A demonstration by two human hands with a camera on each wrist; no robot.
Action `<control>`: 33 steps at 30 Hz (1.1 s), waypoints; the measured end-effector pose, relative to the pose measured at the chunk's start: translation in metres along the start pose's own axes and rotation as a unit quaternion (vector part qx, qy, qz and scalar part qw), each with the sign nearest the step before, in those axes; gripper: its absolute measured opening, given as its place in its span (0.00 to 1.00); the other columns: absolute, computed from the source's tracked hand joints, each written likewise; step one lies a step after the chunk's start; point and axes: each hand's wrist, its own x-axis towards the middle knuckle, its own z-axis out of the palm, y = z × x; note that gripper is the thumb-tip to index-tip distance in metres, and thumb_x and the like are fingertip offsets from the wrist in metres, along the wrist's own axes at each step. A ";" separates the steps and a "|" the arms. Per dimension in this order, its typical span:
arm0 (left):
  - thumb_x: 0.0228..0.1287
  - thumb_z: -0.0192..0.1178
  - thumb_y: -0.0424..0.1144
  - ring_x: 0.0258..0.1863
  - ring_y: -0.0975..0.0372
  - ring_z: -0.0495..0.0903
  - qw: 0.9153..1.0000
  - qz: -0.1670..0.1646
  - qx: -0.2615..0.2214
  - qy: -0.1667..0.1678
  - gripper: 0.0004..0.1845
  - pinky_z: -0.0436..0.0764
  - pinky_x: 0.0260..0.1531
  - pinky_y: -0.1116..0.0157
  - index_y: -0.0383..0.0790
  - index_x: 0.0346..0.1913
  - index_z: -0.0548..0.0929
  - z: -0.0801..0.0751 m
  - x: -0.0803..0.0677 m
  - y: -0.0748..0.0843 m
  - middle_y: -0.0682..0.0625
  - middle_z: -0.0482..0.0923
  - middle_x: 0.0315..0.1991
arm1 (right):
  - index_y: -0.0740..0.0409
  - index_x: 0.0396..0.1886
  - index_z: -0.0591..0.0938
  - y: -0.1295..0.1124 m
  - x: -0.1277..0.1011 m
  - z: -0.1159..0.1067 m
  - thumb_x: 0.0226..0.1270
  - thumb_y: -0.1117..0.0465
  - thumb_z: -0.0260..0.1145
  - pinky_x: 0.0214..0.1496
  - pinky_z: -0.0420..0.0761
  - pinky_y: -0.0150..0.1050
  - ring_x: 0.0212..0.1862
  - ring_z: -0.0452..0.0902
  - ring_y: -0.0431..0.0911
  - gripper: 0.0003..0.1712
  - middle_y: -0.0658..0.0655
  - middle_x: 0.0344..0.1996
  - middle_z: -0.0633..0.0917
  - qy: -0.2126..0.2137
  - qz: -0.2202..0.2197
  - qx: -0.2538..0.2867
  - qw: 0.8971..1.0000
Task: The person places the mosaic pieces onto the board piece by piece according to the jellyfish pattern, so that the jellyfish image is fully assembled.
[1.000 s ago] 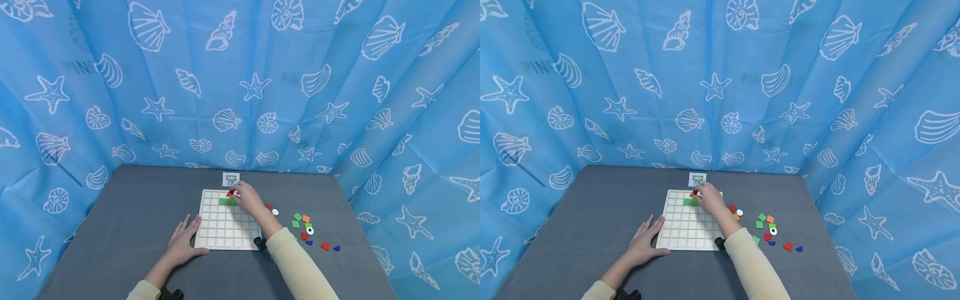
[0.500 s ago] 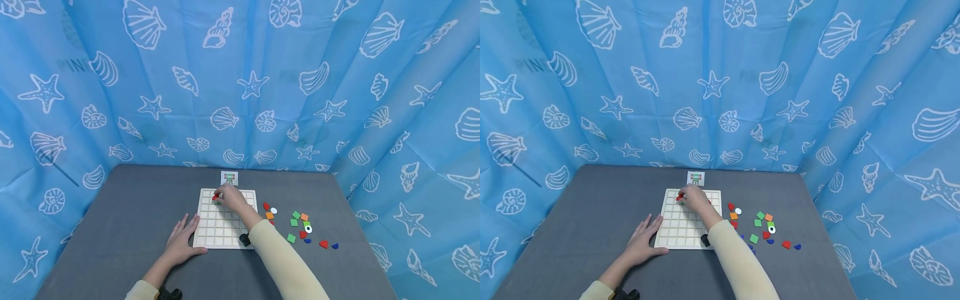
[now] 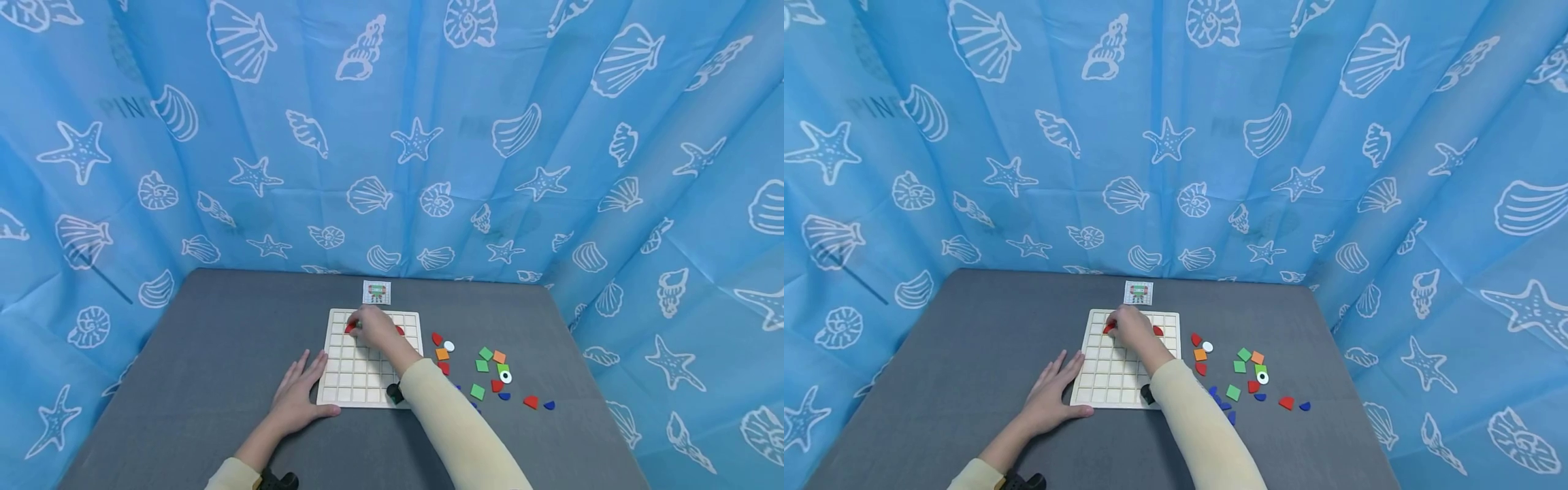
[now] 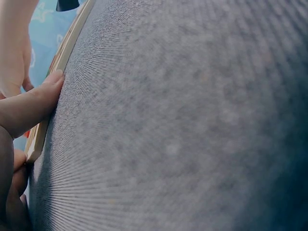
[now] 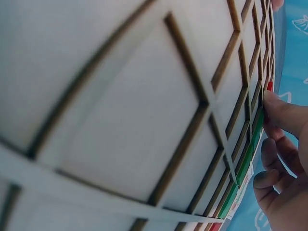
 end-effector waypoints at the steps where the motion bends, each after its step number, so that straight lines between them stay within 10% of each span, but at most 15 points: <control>1: 0.42 0.69 0.75 0.82 0.46 0.41 1.000 0.000 -0.001 0.000 0.64 0.50 0.74 0.36 0.50 0.81 0.56 0.000 0.000 0.000 0.50 0.53 0.81 | 0.46 0.48 0.90 0.000 0.000 0.000 0.66 0.55 0.73 0.56 0.82 0.42 0.53 0.81 0.46 0.12 0.49 0.46 0.86 -0.001 0.002 -0.001 1.000; 20: 0.43 0.71 0.72 0.82 0.46 0.41 1.000 0.006 -0.003 -0.007 0.64 0.49 0.75 0.37 0.48 0.81 0.55 -0.004 -0.001 0.002 0.49 0.52 0.81 | 0.52 0.54 0.87 -0.006 -0.016 -0.027 0.68 0.58 0.71 0.60 0.81 0.45 0.57 0.81 0.49 0.16 0.52 0.51 0.86 0.023 -0.018 0.052 0.998; 33: 0.43 0.71 0.72 0.82 0.46 0.41 1.000 0.000 -0.005 -0.005 0.64 0.48 0.76 0.38 0.47 0.80 0.56 -0.003 -0.001 0.005 0.49 0.53 0.81 | 0.53 0.55 0.86 0.002 -0.059 -0.056 0.68 0.61 0.71 0.37 0.78 0.36 0.37 0.76 0.42 0.17 0.53 0.46 0.87 0.079 -0.019 0.125 0.989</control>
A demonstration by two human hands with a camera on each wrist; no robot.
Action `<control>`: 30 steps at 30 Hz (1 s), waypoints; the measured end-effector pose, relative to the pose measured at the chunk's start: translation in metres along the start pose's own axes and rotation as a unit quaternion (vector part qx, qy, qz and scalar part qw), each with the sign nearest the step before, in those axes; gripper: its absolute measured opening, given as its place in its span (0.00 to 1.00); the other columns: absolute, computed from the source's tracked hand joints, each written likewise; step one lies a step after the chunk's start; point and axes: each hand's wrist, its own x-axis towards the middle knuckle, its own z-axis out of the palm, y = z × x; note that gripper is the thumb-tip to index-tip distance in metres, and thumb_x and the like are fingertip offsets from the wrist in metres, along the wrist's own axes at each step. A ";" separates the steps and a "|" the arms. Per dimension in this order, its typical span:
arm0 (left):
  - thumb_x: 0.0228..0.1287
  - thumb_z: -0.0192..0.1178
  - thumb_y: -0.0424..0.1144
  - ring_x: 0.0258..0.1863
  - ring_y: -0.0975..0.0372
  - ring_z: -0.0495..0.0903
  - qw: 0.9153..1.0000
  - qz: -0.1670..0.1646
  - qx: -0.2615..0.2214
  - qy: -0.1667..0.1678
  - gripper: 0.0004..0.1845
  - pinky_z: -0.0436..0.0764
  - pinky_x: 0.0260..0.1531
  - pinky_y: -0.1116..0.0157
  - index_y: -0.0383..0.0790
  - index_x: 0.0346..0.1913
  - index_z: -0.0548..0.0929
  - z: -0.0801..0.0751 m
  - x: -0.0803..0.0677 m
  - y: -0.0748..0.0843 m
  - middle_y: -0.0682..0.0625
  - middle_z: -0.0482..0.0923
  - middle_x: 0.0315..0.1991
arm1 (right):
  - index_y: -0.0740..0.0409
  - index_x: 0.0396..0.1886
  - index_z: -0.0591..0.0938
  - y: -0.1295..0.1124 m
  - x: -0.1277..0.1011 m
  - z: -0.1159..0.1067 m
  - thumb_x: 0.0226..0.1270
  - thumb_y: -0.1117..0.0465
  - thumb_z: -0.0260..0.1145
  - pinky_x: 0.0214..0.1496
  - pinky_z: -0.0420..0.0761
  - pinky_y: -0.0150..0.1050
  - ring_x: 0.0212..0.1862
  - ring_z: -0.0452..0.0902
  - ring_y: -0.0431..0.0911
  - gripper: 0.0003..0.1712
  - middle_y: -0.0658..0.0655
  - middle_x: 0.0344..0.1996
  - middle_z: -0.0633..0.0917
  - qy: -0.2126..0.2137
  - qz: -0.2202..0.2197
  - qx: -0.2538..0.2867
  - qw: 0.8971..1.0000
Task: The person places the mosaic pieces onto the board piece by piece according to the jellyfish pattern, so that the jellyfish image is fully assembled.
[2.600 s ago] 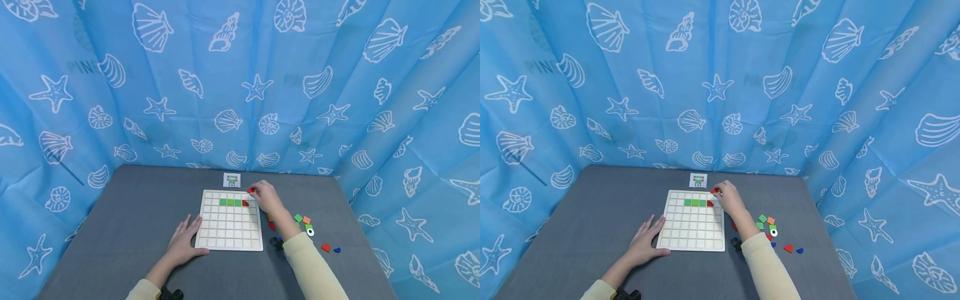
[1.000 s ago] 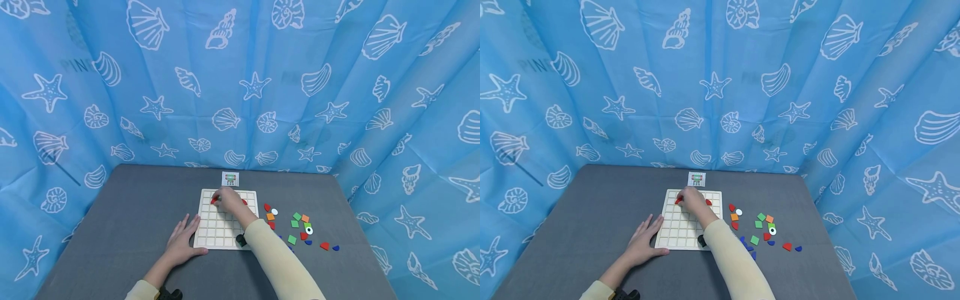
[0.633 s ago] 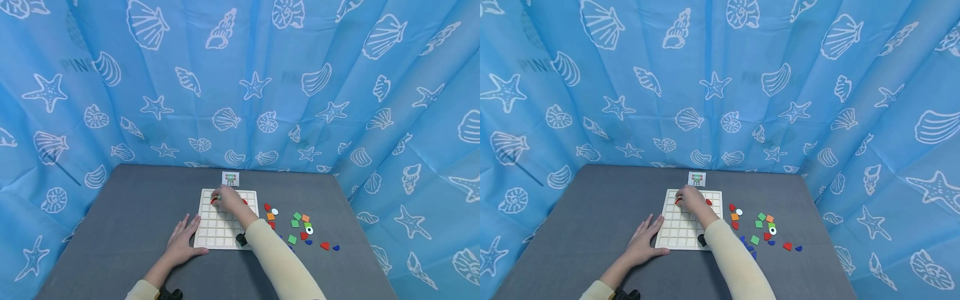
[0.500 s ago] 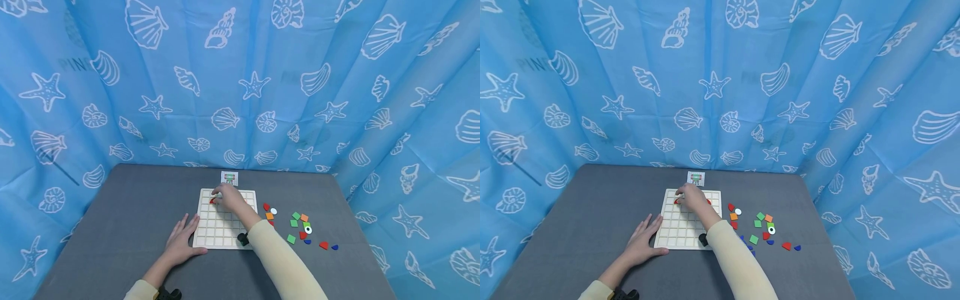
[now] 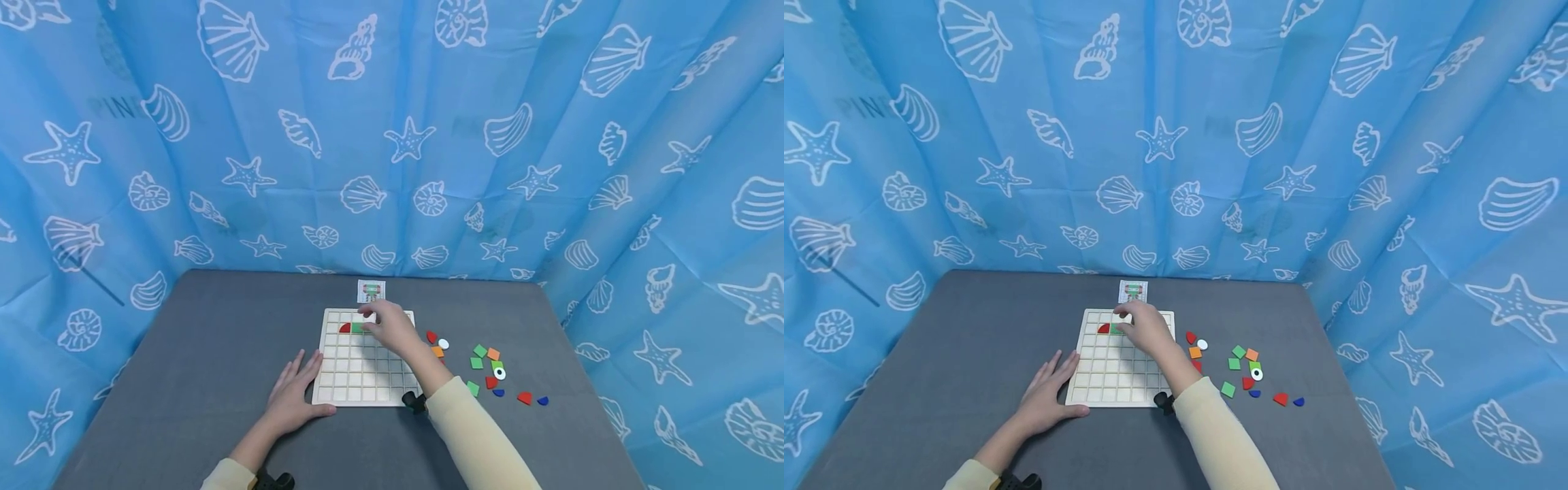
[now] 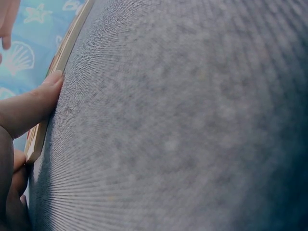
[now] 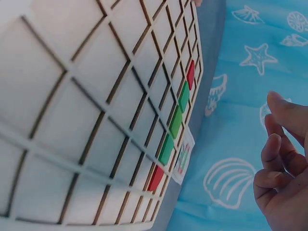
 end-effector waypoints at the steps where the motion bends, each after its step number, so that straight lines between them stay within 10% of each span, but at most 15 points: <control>1: 0.44 0.71 0.72 0.82 0.46 0.41 1.000 0.000 0.000 0.000 0.64 0.48 0.76 0.39 0.47 0.80 0.56 0.000 0.000 0.000 0.49 0.53 0.81 | 0.52 0.55 0.86 0.001 -0.003 -0.001 0.68 0.61 0.71 0.37 0.78 0.36 0.37 0.76 0.41 0.16 0.52 0.46 0.87 0.005 0.001 0.000 1.000; 30: 0.45 0.70 0.72 0.82 0.47 0.38 1.000 0.013 0.008 -0.011 0.64 0.45 0.77 0.42 0.45 0.81 0.55 -0.001 -0.001 -0.001 0.50 0.50 0.82 | 0.57 0.49 0.88 0.078 -0.083 -0.031 0.64 0.66 0.73 0.33 0.76 0.36 0.36 0.76 0.44 0.13 0.56 0.42 0.87 0.102 0.113 0.017 0.988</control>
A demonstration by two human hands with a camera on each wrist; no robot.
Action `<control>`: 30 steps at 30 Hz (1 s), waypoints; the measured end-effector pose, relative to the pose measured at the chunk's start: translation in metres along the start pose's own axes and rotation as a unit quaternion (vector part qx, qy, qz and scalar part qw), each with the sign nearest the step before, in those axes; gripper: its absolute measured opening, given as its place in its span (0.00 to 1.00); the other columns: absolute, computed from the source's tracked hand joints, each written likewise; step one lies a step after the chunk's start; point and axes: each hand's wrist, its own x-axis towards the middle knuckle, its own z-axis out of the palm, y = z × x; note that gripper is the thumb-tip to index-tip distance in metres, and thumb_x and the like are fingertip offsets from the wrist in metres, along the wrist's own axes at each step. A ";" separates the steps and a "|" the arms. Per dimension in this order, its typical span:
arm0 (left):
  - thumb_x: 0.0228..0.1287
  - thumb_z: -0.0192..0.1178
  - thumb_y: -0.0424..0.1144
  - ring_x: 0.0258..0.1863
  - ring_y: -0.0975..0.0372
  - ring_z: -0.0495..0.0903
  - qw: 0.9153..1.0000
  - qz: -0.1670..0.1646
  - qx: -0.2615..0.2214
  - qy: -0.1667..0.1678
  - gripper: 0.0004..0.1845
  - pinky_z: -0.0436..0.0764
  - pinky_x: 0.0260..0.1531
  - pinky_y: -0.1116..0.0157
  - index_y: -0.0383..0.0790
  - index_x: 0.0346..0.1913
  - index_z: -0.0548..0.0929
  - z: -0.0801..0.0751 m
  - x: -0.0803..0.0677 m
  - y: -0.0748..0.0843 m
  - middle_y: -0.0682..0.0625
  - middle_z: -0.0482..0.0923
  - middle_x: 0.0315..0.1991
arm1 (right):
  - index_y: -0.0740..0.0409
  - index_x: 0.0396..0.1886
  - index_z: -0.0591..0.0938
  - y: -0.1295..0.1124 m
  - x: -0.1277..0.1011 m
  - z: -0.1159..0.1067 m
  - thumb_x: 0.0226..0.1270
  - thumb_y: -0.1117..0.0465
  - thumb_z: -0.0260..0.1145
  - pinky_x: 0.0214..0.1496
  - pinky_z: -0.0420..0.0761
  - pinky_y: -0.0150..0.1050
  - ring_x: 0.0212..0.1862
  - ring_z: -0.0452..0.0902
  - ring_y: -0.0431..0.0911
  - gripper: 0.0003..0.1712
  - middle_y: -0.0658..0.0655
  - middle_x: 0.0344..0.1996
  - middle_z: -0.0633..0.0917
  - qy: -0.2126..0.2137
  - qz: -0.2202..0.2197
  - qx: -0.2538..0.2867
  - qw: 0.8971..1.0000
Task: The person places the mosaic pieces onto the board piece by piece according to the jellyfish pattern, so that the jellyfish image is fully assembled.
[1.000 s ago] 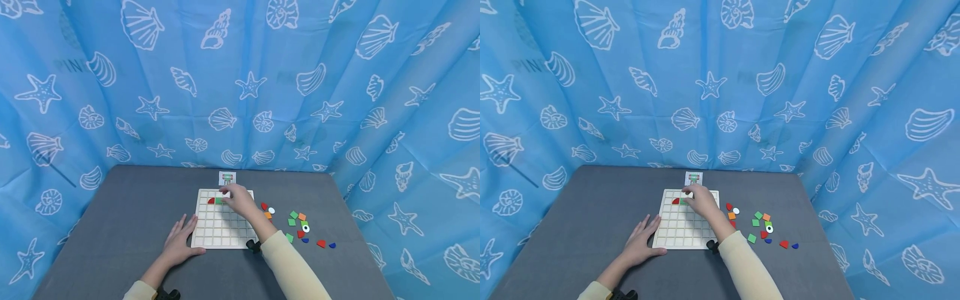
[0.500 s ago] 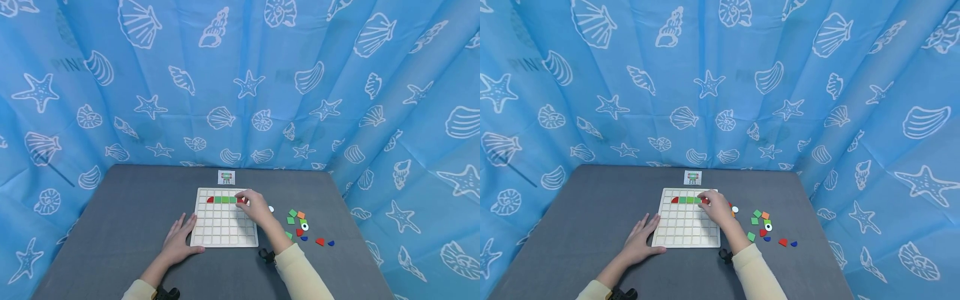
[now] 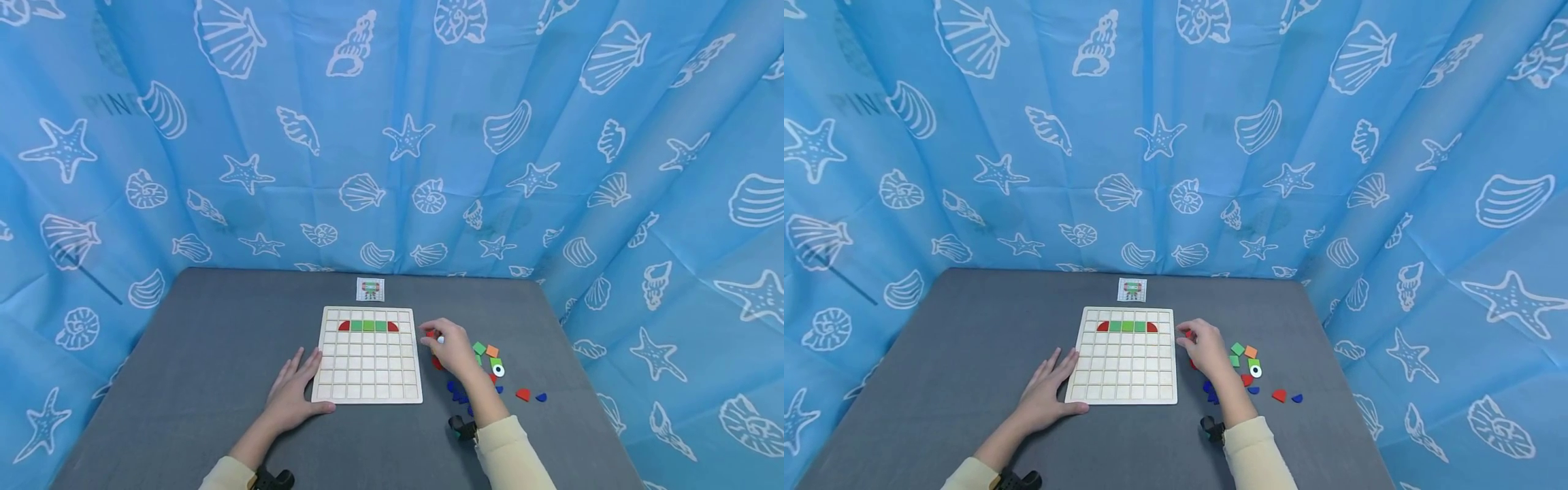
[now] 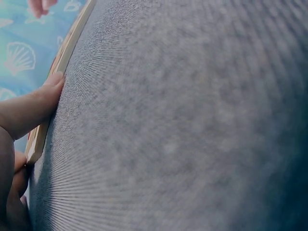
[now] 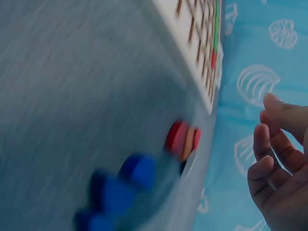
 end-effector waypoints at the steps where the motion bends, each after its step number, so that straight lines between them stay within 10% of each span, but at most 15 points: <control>1: 0.45 0.70 0.72 0.82 0.47 0.38 1.000 0.000 0.000 0.000 0.64 0.44 0.77 0.43 0.45 0.81 0.55 0.000 0.000 0.000 0.50 0.50 0.82 | 0.57 0.49 0.88 0.004 -0.001 -0.001 0.64 0.65 0.73 0.32 0.76 0.36 0.36 0.76 0.44 0.13 0.56 0.42 0.87 -0.003 0.009 0.002 1.000; 14: 0.46 0.69 0.73 0.82 0.47 0.38 1.000 -0.003 0.008 -0.007 0.64 0.44 0.77 0.43 0.45 0.81 0.54 0.001 0.001 0.000 0.50 0.49 0.82 | 0.52 0.47 0.89 0.043 -0.005 -0.002 0.64 0.70 0.71 0.46 0.84 0.47 0.42 0.81 0.45 0.14 0.53 0.48 0.87 -0.078 0.032 -0.067 0.994; 30: 0.47 0.70 0.71 0.82 0.47 0.39 1.000 -0.007 0.002 -0.004 0.63 0.44 0.78 0.43 0.44 0.81 0.54 -0.001 -0.001 0.004 0.49 0.50 0.82 | 0.57 0.44 0.89 0.042 0.002 0.001 0.62 0.68 0.73 0.38 0.81 0.41 0.35 0.76 0.43 0.11 0.55 0.42 0.84 -0.107 0.006 -0.121 0.987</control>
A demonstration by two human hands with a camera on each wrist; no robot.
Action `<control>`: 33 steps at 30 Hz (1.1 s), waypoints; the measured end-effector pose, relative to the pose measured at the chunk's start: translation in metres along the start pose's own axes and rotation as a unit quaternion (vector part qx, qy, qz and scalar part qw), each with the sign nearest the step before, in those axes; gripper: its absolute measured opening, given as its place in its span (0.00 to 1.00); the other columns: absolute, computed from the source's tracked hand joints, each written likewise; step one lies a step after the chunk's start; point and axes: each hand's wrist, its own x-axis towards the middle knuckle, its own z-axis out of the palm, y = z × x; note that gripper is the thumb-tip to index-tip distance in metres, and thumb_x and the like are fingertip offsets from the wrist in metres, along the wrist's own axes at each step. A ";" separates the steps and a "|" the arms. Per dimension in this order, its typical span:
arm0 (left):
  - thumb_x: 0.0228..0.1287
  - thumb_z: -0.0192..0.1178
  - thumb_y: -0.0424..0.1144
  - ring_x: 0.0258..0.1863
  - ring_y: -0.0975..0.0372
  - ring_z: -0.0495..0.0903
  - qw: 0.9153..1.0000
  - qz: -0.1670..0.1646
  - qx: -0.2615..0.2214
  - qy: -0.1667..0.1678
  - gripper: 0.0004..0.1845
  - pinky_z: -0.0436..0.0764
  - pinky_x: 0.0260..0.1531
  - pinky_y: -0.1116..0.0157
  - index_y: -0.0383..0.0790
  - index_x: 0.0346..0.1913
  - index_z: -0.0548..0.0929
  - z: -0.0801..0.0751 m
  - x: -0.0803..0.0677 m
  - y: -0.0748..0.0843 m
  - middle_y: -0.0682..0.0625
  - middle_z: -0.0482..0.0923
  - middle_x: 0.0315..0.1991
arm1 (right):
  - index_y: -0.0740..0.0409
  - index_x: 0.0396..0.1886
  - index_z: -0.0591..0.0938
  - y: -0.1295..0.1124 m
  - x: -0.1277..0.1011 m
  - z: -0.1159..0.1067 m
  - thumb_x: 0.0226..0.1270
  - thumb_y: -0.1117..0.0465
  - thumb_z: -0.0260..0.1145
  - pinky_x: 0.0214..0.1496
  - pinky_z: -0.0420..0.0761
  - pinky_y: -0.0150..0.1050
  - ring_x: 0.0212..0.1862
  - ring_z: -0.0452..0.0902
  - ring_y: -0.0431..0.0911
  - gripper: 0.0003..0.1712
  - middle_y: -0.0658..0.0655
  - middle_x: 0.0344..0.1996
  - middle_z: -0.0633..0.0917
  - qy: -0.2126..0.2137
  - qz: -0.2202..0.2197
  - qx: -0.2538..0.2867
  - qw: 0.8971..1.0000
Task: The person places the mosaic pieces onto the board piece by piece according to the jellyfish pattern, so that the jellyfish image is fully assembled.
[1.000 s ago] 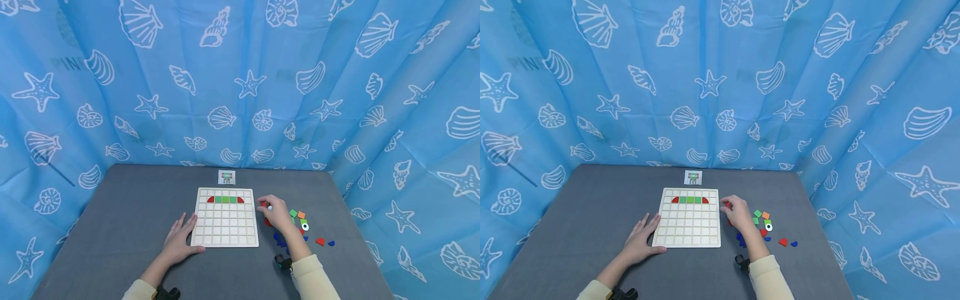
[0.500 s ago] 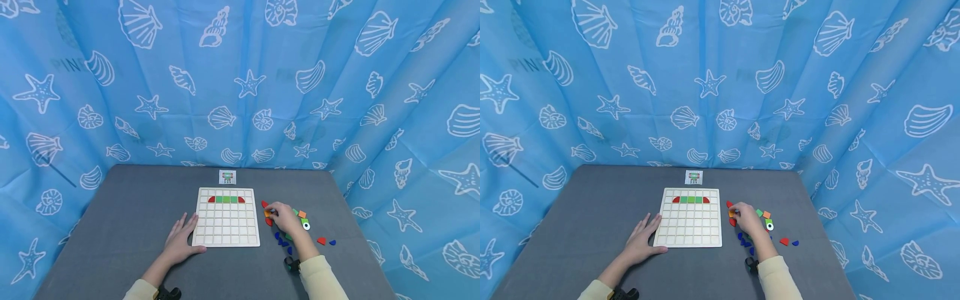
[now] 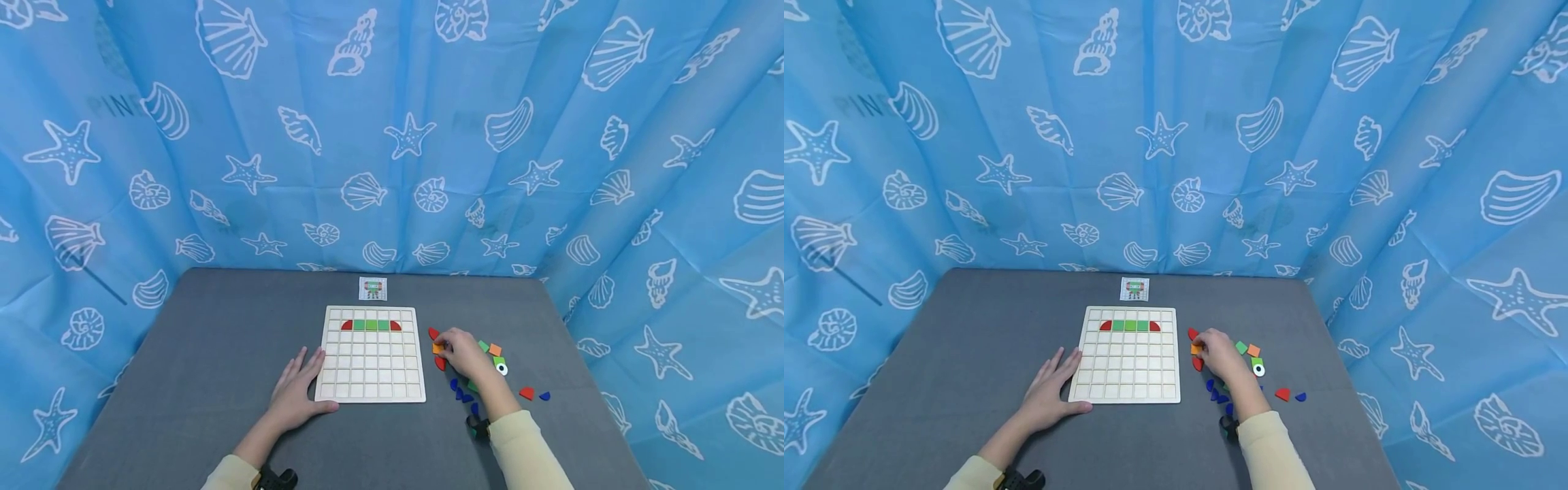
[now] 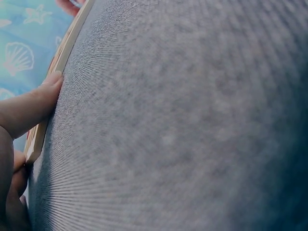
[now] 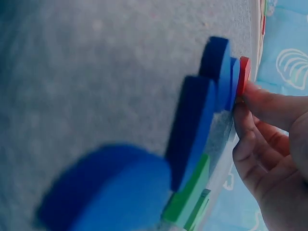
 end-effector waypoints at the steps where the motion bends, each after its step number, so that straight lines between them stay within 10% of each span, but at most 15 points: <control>1: 0.47 0.70 0.71 0.82 0.47 0.39 1.000 0.000 0.000 -0.001 0.63 0.44 0.78 0.43 0.44 0.81 0.54 0.000 0.000 0.000 0.49 0.50 0.82 | 0.57 0.44 0.89 -0.001 0.000 0.000 0.62 0.68 0.74 0.38 0.81 0.41 0.34 0.75 0.43 0.11 0.55 0.41 0.85 -0.003 0.000 -0.003 1.000; 33: 0.45 0.69 0.73 0.82 0.48 0.38 1.000 -0.005 0.005 0.001 0.65 0.45 0.77 0.42 0.45 0.81 0.54 0.002 0.002 -0.003 0.50 0.49 0.82 | 0.57 0.50 0.87 -0.053 0.023 -0.007 0.68 0.62 0.71 0.40 0.78 0.40 0.37 0.72 0.44 0.12 0.55 0.44 0.83 -0.006 -0.061 -0.002 0.998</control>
